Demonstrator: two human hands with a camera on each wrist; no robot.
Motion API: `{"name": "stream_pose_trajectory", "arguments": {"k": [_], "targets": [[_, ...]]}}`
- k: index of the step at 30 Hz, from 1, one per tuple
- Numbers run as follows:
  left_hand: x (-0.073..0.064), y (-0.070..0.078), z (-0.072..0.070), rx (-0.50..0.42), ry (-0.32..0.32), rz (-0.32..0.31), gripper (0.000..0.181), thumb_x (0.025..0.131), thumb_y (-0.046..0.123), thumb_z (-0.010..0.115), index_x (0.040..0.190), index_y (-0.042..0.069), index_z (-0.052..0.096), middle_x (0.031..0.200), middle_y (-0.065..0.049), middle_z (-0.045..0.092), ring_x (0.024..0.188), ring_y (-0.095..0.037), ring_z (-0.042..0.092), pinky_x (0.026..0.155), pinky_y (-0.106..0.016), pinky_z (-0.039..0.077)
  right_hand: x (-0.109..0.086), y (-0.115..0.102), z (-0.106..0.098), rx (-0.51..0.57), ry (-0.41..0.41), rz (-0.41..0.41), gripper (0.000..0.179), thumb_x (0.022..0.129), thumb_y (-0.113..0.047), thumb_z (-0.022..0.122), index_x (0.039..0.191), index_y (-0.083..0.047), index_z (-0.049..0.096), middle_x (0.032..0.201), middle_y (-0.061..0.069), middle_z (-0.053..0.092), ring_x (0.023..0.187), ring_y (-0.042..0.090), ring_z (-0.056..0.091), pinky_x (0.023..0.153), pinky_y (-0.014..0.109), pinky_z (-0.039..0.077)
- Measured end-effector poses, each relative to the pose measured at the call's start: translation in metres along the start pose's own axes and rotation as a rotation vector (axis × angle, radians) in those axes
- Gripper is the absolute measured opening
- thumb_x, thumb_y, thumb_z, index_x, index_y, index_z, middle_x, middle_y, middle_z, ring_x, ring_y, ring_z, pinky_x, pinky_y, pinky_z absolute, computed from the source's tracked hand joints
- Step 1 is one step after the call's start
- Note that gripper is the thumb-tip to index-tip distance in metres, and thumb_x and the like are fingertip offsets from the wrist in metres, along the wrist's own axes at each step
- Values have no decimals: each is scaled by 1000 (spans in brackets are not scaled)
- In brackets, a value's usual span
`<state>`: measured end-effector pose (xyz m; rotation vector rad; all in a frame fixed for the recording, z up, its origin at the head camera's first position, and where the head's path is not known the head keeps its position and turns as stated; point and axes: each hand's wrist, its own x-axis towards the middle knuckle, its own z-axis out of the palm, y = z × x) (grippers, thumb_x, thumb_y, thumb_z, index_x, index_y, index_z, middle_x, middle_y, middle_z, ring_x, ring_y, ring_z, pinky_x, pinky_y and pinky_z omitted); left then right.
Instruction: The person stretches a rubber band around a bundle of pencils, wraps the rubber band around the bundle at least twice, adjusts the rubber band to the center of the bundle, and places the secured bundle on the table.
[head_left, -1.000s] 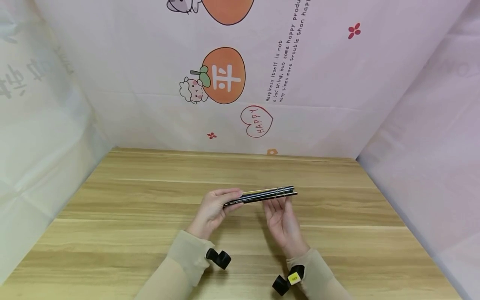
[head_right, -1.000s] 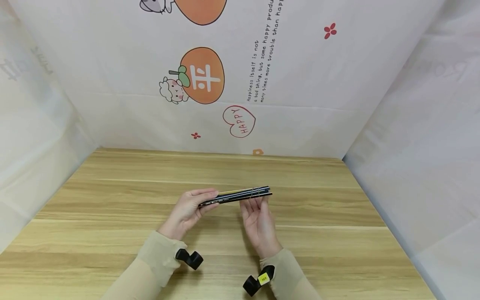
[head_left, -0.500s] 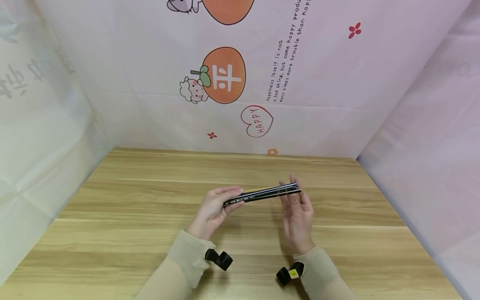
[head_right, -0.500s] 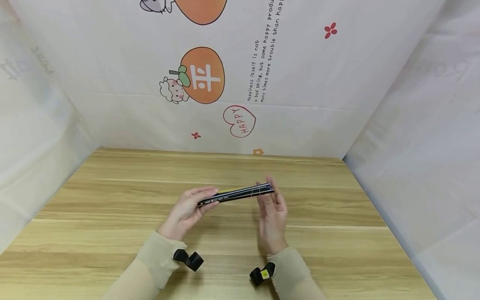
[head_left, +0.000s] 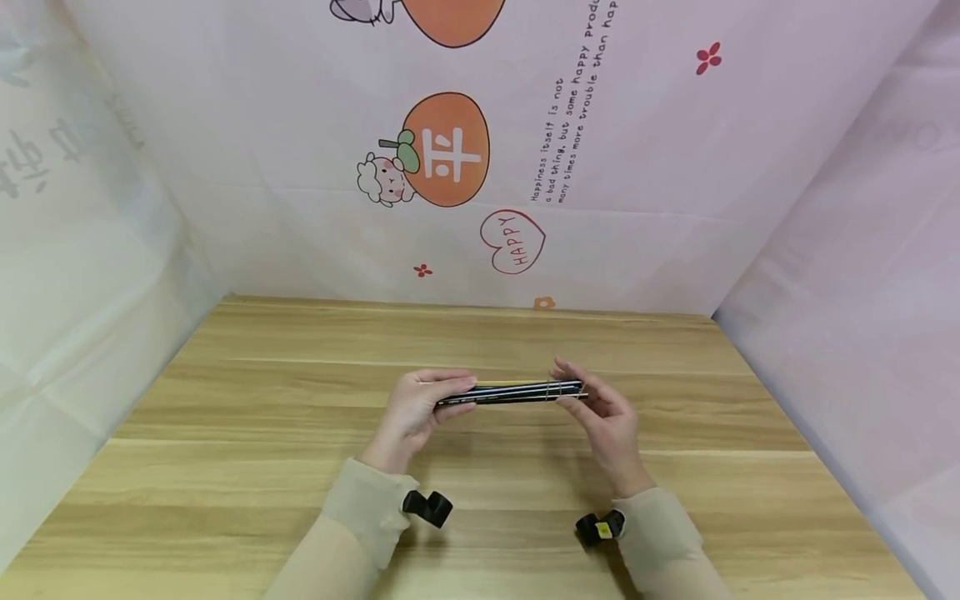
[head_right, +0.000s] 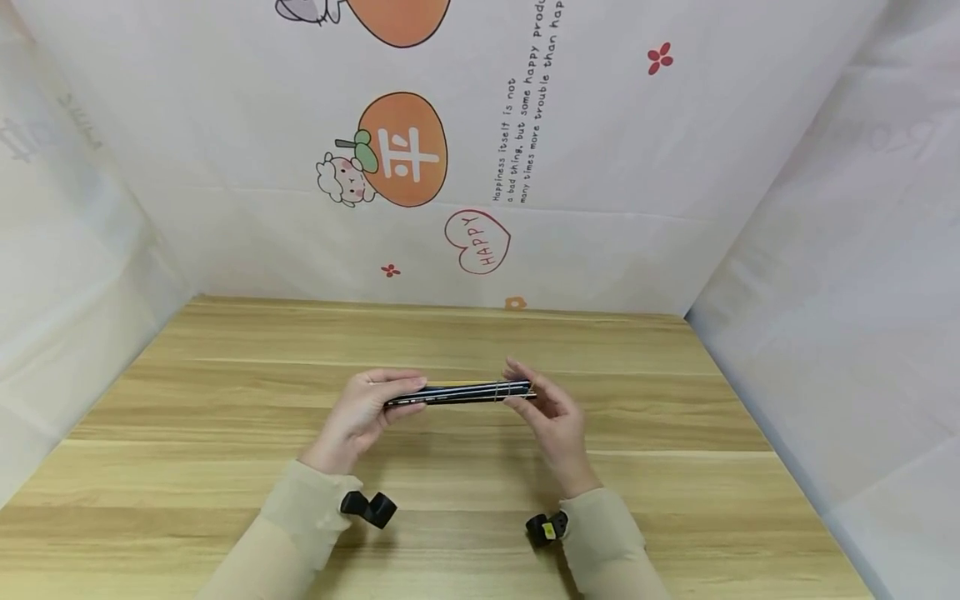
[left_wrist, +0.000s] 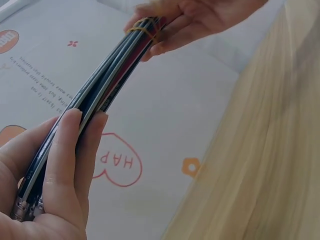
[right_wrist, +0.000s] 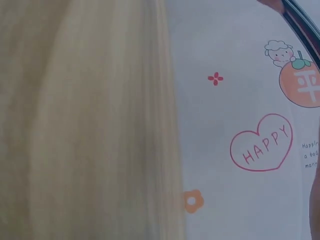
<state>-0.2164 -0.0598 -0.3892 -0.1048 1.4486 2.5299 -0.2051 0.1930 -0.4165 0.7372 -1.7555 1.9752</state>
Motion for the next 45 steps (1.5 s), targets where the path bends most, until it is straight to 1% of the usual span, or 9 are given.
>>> {"name": "stream_pose_trajectory", "arguments": {"k": [6,11,16,23,25,28,33,38,45], "targets": [[-4,11,-5,95,-13,4,25,86,-10,68,111,-13,67,97,-14,73,86,-20,74,76,-30,65,2,-7,-6,-105,-136,145,34,90,4,67,123,12,62,121,-8,71,114,9,65,87,21,61],[-7,16,-7,124,-45,2,27,85,-11,68,112,-16,65,93,-13,74,83,-18,74,76,-30,65,1,-9,-9,-88,-160,217,26,89,6,68,114,2,71,114,-7,73,106,8,67,81,21,62],[-8,18,-6,147,-69,-13,33,86,-10,67,117,-19,61,93,-10,73,84,-17,73,77,-29,65,2,-10,-9,11,-142,256,32,88,11,64,106,-13,75,108,-7,72,96,7,66,78,18,61],[-8,20,-10,139,-96,-1,23,88,-7,67,110,-13,67,98,-10,73,89,-17,73,80,-29,64,6,-12,-14,294,-163,195,34,91,18,49,108,-6,66,113,3,68,101,13,66,89,27,62],[-7,21,-11,133,-91,-6,20,88,-7,67,108,-9,69,102,-12,73,92,-18,73,82,-29,64,7,-14,-15,256,-138,211,34,90,17,54,109,-5,70,113,1,70,101,13,68,88,26,62],[-7,20,-12,128,-95,-18,21,88,-8,67,109,-9,70,109,-17,71,93,-19,74,82,-29,64,7,-18,-15,110,-109,253,33,88,13,64,110,-8,74,111,-3,73,103,10,68,86,23,62],[-6,16,-10,142,-131,-40,20,88,-7,68,107,-8,71,107,-19,71,86,-22,75,83,-28,63,8,-21,-12,-99,-130,287,28,84,6,73,105,-11,77,109,-3,73,98,7,69,80,21,62],[-5,8,-5,162,-167,-64,15,88,-7,68,102,-5,74,98,-12,74,85,-23,75,83,-29,63,6,-20,-5,-188,-189,261,25,81,3,77,103,-9,78,108,1,75,95,6,69,77,21,63],[-3,3,-1,169,-173,-80,16,88,-6,68,104,-6,73,101,-13,73,87,-22,74,83,-28,63,4,-18,-1,-242,-228,210,26,80,5,77,105,-3,77,108,0,75,99,6,69,78,20,62]]}}
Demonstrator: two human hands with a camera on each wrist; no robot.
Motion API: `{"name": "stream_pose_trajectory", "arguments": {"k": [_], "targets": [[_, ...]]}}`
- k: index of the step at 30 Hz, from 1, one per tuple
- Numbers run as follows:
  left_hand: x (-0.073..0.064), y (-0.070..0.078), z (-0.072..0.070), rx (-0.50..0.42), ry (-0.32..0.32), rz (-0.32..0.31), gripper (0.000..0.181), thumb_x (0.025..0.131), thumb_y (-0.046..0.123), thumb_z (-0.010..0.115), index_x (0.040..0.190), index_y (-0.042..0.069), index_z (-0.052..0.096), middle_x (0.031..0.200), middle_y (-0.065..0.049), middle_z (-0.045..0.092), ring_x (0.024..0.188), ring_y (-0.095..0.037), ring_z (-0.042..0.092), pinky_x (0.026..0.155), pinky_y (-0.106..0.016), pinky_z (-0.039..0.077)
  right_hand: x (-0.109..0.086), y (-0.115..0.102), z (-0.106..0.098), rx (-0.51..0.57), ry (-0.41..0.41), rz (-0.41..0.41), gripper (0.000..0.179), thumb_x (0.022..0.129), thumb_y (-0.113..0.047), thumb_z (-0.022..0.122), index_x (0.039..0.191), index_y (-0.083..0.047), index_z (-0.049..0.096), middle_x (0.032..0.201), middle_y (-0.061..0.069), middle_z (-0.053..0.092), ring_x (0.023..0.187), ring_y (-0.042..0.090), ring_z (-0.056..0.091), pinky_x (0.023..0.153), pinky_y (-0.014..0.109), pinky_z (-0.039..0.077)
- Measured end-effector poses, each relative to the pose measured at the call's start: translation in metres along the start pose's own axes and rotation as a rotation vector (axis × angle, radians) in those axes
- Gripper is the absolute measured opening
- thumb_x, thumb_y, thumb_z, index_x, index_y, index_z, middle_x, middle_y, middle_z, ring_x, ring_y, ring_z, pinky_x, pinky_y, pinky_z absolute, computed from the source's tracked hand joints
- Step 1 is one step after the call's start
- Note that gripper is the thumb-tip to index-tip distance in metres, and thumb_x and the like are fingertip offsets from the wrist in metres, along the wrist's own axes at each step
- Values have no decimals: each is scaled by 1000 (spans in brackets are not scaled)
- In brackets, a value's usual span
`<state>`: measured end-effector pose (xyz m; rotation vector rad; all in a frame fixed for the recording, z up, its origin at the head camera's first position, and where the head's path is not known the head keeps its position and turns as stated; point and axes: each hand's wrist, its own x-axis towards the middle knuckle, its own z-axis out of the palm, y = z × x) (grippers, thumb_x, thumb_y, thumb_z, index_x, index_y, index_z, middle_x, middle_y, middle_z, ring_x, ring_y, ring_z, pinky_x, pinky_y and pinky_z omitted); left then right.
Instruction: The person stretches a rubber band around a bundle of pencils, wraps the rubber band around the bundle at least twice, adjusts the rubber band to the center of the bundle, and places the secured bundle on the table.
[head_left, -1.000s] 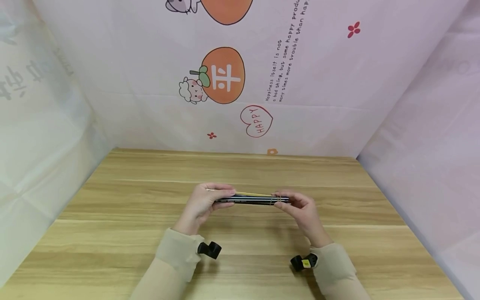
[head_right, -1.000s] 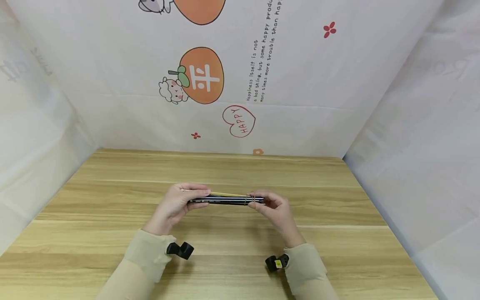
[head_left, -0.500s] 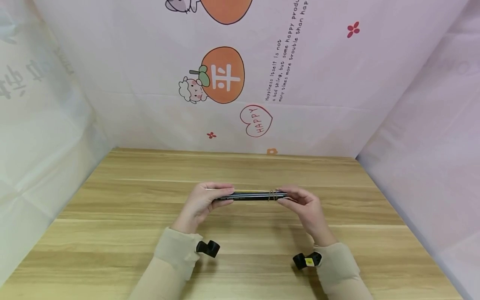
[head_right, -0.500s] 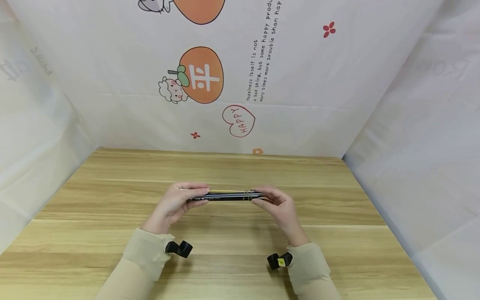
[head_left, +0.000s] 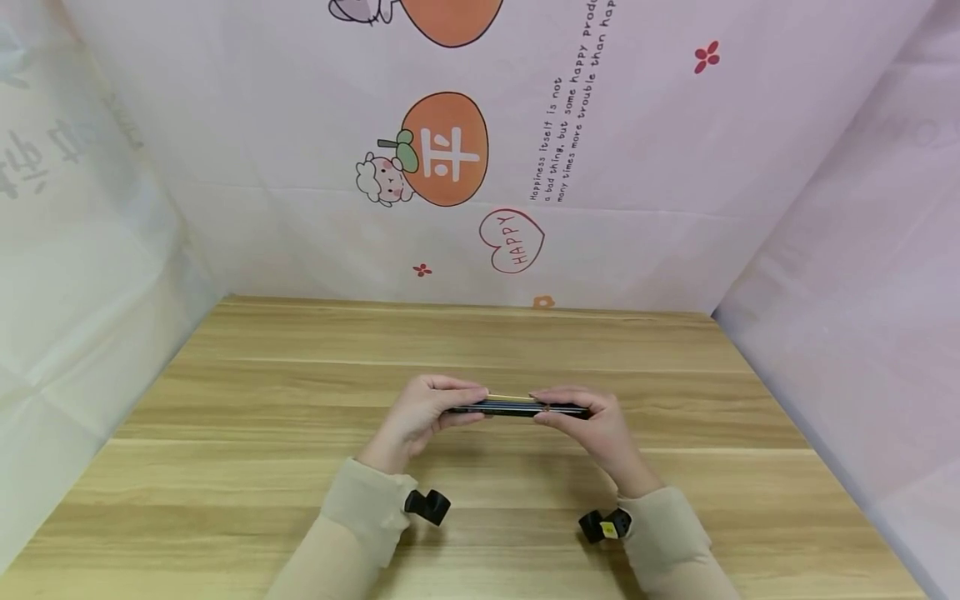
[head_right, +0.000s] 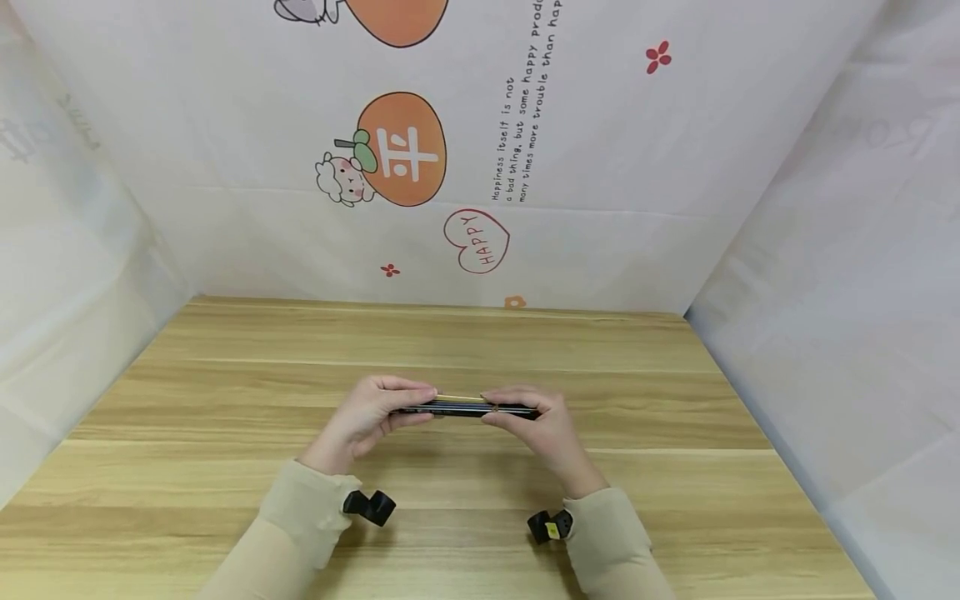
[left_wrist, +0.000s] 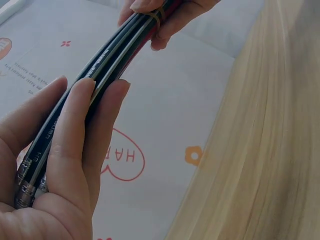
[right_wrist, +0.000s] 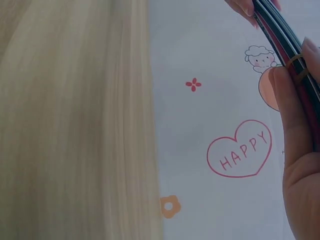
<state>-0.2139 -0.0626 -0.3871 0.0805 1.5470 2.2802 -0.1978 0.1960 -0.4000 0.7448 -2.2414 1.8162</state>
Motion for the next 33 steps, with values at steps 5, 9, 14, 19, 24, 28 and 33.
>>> {"name": "stream_pose_trajectory", "arguments": {"k": [5,9,14,19,24,28,33], "targets": [[-2,4,-2,-37,-48,40,16,94,-1,62,94,4,78,101,-9,75,93,-18,73,86,-32,63,1,-3,-8,38,3,53,31,83,2,76,113,0,73,109,-12,73,92,4,69,73,18,61],[-3,8,-4,-77,-121,49,20,98,6,59,94,8,79,103,-7,75,102,-22,70,89,-36,62,1,-5,-16,69,45,55,30,81,7,75,110,-1,74,101,-13,73,84,3,68,69,17,61],[-3,8,-7,-84,-146,23,20,97,3,60,95,8,79,105,-10,75,106,-28,68,90,-36,62,0,-6,-15,105,43,69,29,81,9,75,108,-1,74,99,-11,73,83,4,68,71,18,62],[-2,7,-4,-68,-120,9,18,95,1,63,93,10,79,103,-8,75,103,-23,70,89,-33,62,0,-8,-12,134,32,94,29,83,7,74,109,-5,73,104,-10,71,86,4,68,73,19,62],[-2,6,-4,-61,-117,-1,18,94,-2,62,94,7,78,104,-12,74,93,-25,74,86,-33,63,0,-9,-11,99,22,102,27,82,4,76,107,-6,75,106,-8,71,86,5,68,71,20,62],[-2,3,-2,-60,-119,-10,22,92,-7,61,89,7,78,100,-16,75,86,-28,75,85,-32,63,-1,-9,-10,20,6,81,27,81,3,77,107,-5,76,107,-5,72,87,6,68,69,19,61],[-2,-1,5,-40,-93,-2,20,89,-8,65,86,7,78,101,-17,74,92,-33,74,87,-32,61,1,-9,-6,-105,-6,-26,27,77,2,80,104,-1,77,104,1,74,90,9,68,70,20,62]]}}
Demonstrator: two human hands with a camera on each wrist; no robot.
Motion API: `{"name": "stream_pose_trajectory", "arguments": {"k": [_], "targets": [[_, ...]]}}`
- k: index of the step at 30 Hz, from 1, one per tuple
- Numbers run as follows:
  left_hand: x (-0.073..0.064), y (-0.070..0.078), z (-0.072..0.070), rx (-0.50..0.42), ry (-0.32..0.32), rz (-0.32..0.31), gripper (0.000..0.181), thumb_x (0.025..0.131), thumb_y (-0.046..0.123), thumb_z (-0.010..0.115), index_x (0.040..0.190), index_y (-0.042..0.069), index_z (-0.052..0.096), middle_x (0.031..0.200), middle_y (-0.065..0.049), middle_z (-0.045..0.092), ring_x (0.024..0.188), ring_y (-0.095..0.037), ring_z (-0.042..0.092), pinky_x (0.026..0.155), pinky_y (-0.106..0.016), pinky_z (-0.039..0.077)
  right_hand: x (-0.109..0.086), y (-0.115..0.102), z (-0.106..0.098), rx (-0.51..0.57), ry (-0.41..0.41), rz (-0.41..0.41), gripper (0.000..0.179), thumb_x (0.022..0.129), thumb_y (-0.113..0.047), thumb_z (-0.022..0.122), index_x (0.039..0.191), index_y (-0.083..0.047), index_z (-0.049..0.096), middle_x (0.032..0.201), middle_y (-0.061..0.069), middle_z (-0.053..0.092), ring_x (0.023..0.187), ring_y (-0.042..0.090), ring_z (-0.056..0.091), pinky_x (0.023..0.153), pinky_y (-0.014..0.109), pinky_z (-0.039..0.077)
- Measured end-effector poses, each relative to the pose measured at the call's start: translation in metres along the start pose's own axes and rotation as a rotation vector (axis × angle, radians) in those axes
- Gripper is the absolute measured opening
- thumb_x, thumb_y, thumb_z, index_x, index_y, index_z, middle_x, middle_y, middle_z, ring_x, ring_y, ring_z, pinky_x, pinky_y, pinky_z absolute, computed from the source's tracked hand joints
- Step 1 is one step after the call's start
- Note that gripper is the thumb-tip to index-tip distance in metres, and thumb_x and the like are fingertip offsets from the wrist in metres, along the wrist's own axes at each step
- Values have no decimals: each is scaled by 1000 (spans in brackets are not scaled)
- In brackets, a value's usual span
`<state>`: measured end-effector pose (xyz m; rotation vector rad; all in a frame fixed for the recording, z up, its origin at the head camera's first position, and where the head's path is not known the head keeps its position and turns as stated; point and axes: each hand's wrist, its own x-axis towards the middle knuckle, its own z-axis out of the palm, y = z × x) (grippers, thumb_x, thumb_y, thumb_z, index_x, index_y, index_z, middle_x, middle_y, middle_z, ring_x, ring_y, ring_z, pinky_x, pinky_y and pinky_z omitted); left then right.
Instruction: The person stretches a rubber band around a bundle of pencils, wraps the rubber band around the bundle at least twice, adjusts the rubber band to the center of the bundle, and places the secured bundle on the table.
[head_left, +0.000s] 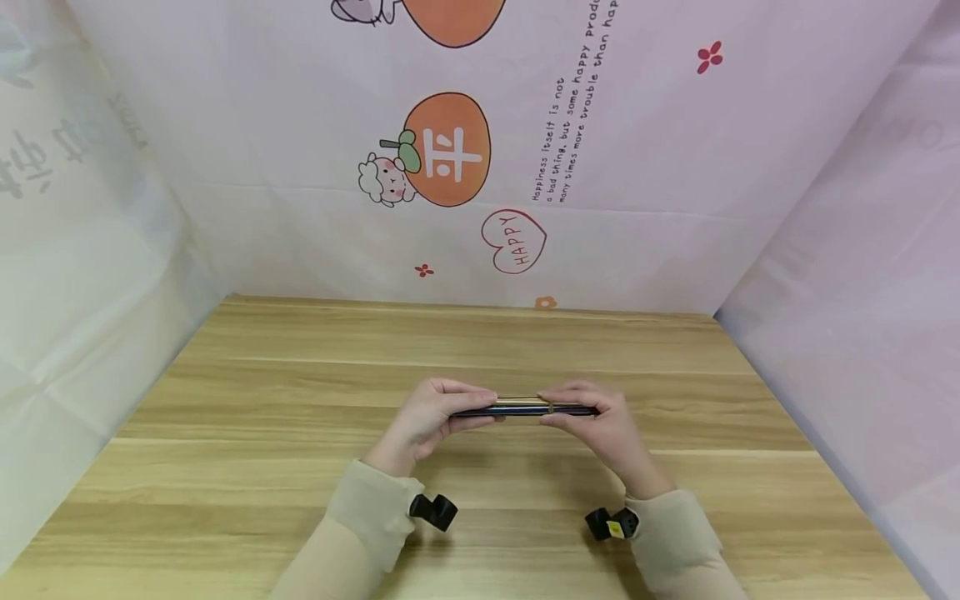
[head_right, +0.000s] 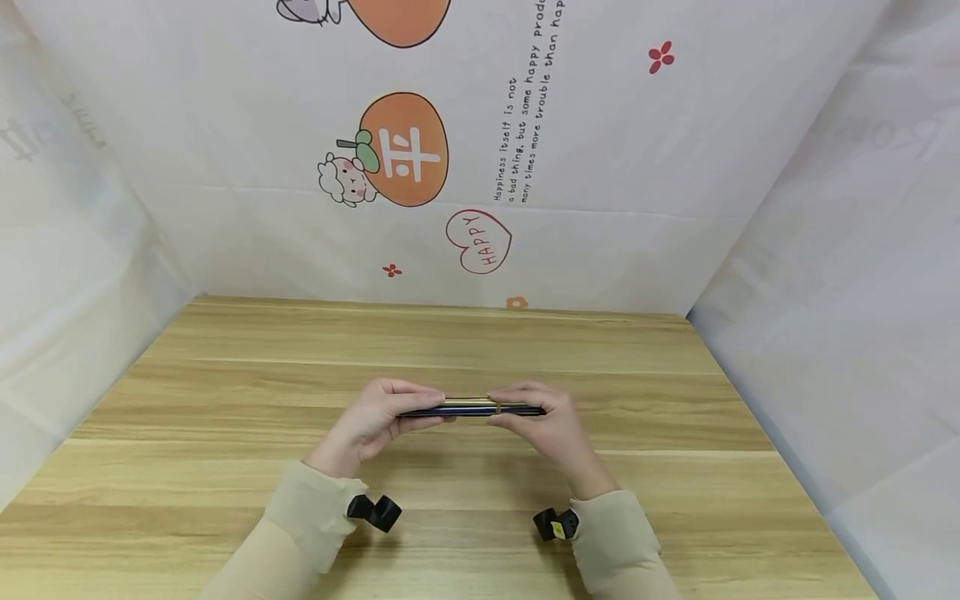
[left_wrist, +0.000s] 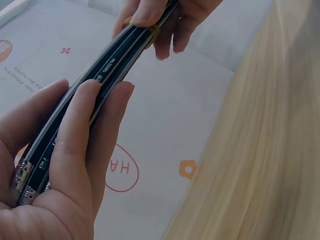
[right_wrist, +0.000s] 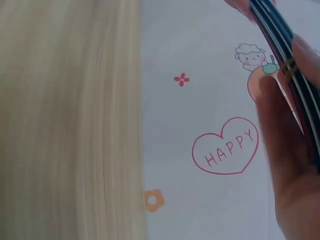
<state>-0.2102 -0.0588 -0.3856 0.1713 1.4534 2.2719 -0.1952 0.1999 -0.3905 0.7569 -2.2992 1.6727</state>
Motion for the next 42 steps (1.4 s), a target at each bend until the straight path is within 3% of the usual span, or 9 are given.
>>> {"name": "stream_pose_trajectory", "arguments": {"k": [5,10,14,20,22,27,32,37,42], "targets": [[0,-2,3,12,24,-4,18,89,-6,66,87,7,78,105,-19,73,102,-41,70,93,-37,58,4,5,4,-175,40,-250,38,66,8,84,100,-7,79,95,15,76,90,4,68,78,11,54],[2,-4,3,-1,28,4,15,89,-7,66,91,3,77,104,-20,74,89,-30,74,86,-31,62,7,10,5,-383,66,-434,45,57,0,88,99,-14,80,94,5,78,87,11,71,76,24,37],[2,-5,3,11,18,14,14,90,-6,66,91,2,77,108,-24,72,84,-26,75,84,-30,63,6,6,3,-444,34,-397,44,58,-6,90,100,-11,80,95,4,78,84,15,72,75,26,39],[0,-1,2,16,30,17,19,89,-7,65,86,7,78,103,-19,74,83,-26,75,82,-30,63,1,-3,-4,-236,-13,-121,30,74,-4,85,103,-5,78,100,12,76,85,6,69,68,16,58],[-1,-1,3,29,32,21,16,89,-6,66,87,5,78,101,-18,74,83,-25,75,81,-29,64,1,-3,-4,-230,-16,-166,28,73,-1,85,100,-3,78,98,14,76,86,9,71,68,17,61],[-1,-3,10,74,35,29,13,88,-4,68,99,-7,75,99,-17,74,83,-23,75,79,-29,64,4,-1,3,-371,-22,-427,34,63,3,88,95,-3,79,90,10,77,83,23,73,81,13,59],[1,-8,16,86,50,44,20,88,-3,69,103,-16,69,95,-17,74,82,-23,74,79,-31,65,6,-5,8,-544,1,-524,29,67,-15,89,94,-9,80,86,2,78,76,18,74,70,21,62],[2,-12,18,99,56,38,23,87,-3,69,105,-17,68,96,-16,74,83,-22,74,80,-30,64,5,-9,11,-677,-16,-537,30,73,-30,84,96,-12,80,87,0,78,74,14,75,61,27,61],[3,-10,16,99,66,35,17,87,-2,70,101,-12,72,95,-15,74,82,-22,74,79,-30,65,3,-10,8,-656,-47,-439,41,68,-25,88,105,-9,78,95,2,78,81,16,75,67,28,62]]}}
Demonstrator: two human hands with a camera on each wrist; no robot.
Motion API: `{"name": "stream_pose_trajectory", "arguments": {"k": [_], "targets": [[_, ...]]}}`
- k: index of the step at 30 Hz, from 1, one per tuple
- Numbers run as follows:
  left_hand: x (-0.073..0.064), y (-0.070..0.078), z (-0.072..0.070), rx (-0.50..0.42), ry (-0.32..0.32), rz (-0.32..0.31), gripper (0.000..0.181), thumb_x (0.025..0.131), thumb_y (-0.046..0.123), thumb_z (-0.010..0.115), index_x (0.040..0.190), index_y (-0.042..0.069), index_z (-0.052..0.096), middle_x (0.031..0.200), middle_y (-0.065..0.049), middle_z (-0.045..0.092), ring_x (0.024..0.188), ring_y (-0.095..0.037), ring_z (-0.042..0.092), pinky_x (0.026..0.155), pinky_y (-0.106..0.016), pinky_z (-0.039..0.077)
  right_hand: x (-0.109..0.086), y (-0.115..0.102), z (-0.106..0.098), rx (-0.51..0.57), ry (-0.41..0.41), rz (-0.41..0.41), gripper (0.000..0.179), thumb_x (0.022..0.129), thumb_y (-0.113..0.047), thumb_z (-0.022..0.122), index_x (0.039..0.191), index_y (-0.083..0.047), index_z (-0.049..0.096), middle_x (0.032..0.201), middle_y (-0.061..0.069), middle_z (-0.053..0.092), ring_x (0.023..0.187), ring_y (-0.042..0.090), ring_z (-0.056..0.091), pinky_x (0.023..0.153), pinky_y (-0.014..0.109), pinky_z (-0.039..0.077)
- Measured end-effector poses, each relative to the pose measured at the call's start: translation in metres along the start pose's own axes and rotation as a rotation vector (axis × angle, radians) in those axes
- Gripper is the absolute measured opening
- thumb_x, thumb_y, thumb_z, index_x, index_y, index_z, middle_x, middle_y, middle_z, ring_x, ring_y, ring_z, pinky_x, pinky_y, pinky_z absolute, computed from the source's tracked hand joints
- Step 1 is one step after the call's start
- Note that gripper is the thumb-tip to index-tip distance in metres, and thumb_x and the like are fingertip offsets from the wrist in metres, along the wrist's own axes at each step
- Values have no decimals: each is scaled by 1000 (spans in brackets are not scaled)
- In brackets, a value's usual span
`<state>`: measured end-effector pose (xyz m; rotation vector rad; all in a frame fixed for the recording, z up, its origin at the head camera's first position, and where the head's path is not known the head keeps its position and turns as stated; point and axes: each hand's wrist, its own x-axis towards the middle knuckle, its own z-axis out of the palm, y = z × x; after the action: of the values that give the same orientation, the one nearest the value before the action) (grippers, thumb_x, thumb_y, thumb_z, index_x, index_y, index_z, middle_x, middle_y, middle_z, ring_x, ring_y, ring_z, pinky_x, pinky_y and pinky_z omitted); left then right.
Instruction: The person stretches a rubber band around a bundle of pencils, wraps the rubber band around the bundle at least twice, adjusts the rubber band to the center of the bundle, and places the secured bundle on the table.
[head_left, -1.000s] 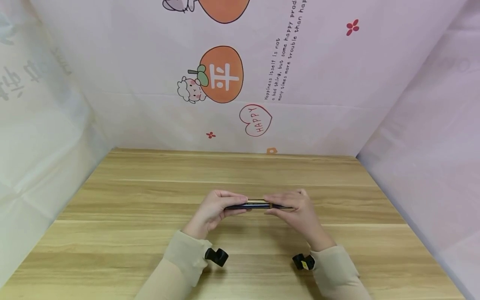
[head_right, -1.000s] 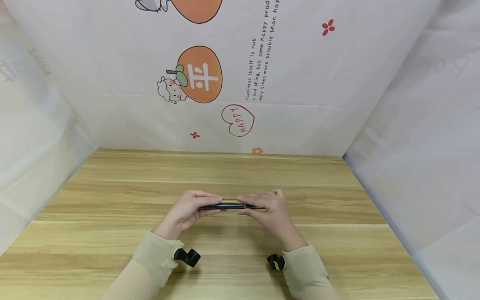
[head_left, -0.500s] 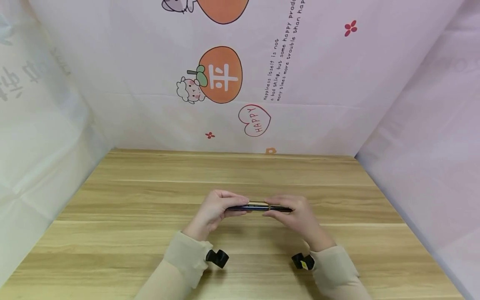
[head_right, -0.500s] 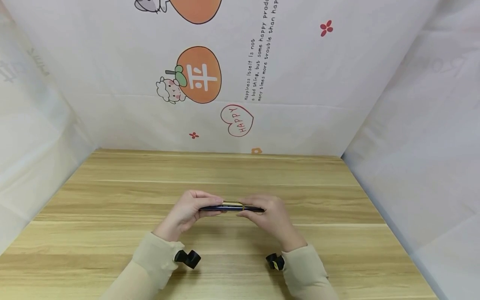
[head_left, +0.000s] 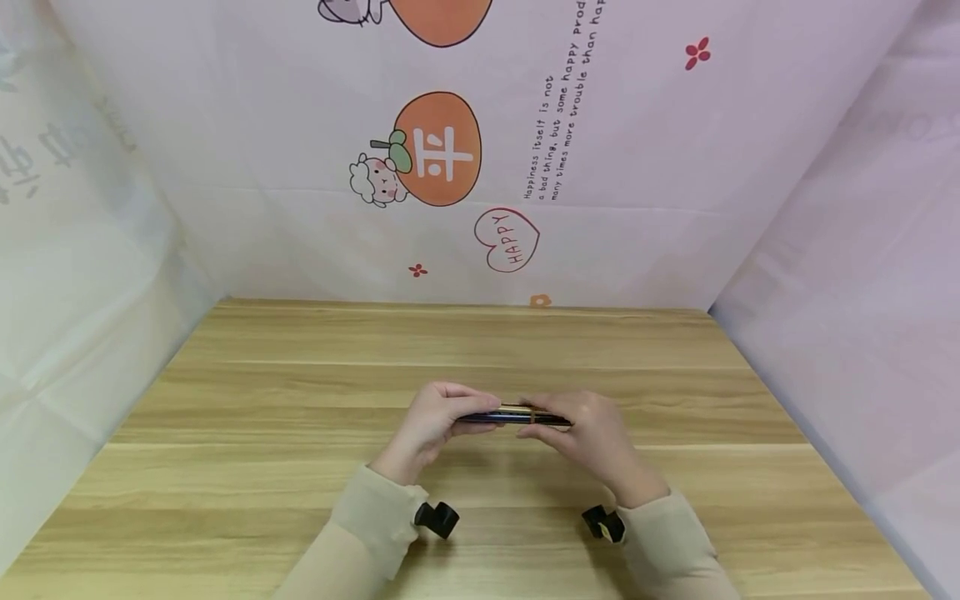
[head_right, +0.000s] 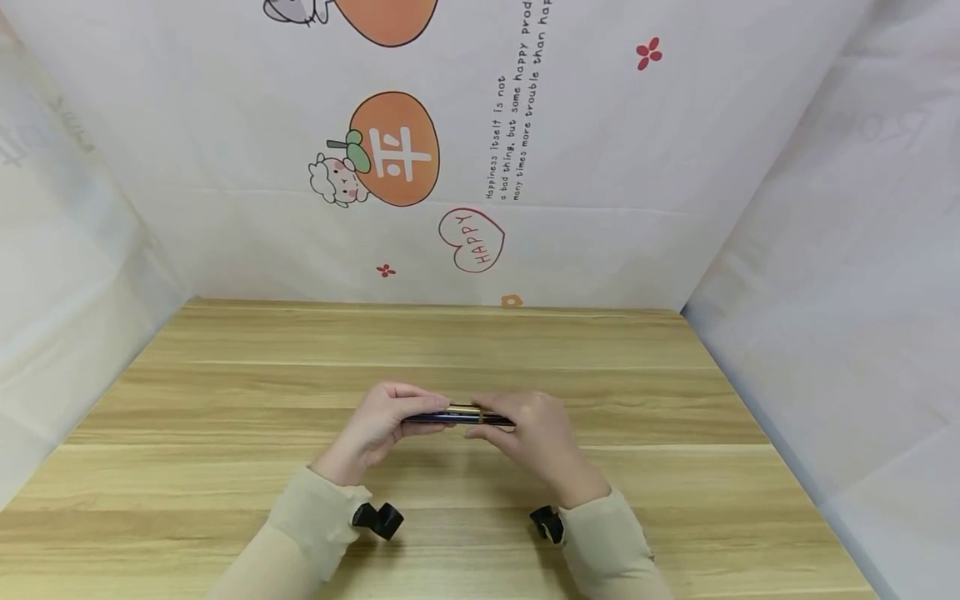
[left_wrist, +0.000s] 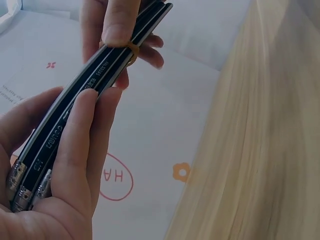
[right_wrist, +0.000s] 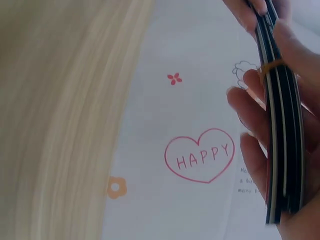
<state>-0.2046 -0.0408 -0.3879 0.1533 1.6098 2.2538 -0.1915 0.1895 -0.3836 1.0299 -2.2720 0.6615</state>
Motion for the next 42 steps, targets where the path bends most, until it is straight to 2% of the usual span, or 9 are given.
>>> {"name": "stream_pose_trajectory", "arguments": {"k": [4,13,19,24,28,31,37,39,42], "targets": [[0,1,-4,-2,8,5,13,86,-3,70,97,-10,74,95,-15,74,82,-22,74,77,-29,65,-1,2,-2,72,7,25,38,69,-17,88,104,-6,78,95,4,78,79,15,74,67,22,61],[1,-2,0,13,-9,4,16,85,-3,71,98,-12,73,90,-11,74,85,-19,72,80,-34,65,3,-4,9,-21,46,-137,27,72,-21,86,95,-8,78,85,1,77,71,10,72,60,20,60],[0,-2,-1,5,-2,-4,15,86,-4,71,98,-12,73,90,-11,74,84,-19,73,80,-33,65,2,-6,13,-13,51,-90,34,69,-21,87,98,-7,79,89,3,78,75,13,74,62,22,62],[-1,2,-2,-4,-13,-11,20,85,-4,71,102,-15,70,89,-10,74,84,-19,73,79,-31,65,-1,-2,8,37,6,14,34,71,-27,87,100,-11,79,92,0,78,77,9,73,63,19,60],[-1,3,-4,-3,-26,-14,21,85,-4,71,103,-14,70,90,-10,75,84,-19,73,79,-31,65,-2,1,4,117,-10,96,32,70,-25,88,99,-13,80,90,0,78,67,0,64,55,11,51],[-1,4,-6,-12,-26,-14,15,86,-4,71,100,-9,73,93,-11,74,84,-20,73,79,-31,65,-3,2,1,280,-46,224,27,74,-20,87,99,-11,80,89,2,78,65,-1,62,53,12,52],[-2,6,-10,-52,13,1,11,90,-3,67,96,0,76,96,-9,74,85,-20,73,78,-31,65,-3,4,-7,671,-57,651,20,85,-10,78,99,4,75,76,1,74,62,12,67,54,30,61],[-1,7,-10,-61,37,10,12,90,-3,67,97,-1,75,94,-8,74,85,-19,73,77,-32,65,-1,5,-7,759,-22,718,19,87,-9,75,96,8,73,75,0,73,60,13,67,54,33,63],[-1,6,-8,-46,71,22,13,88,-1,70,101,-3,74,93,-7,74,82,-18,73,75,-32,66,0,4,-3,886,27,754,10,91,-9,72,89,0,75,79,-1,73,61,13,69,58,33,64]]}}
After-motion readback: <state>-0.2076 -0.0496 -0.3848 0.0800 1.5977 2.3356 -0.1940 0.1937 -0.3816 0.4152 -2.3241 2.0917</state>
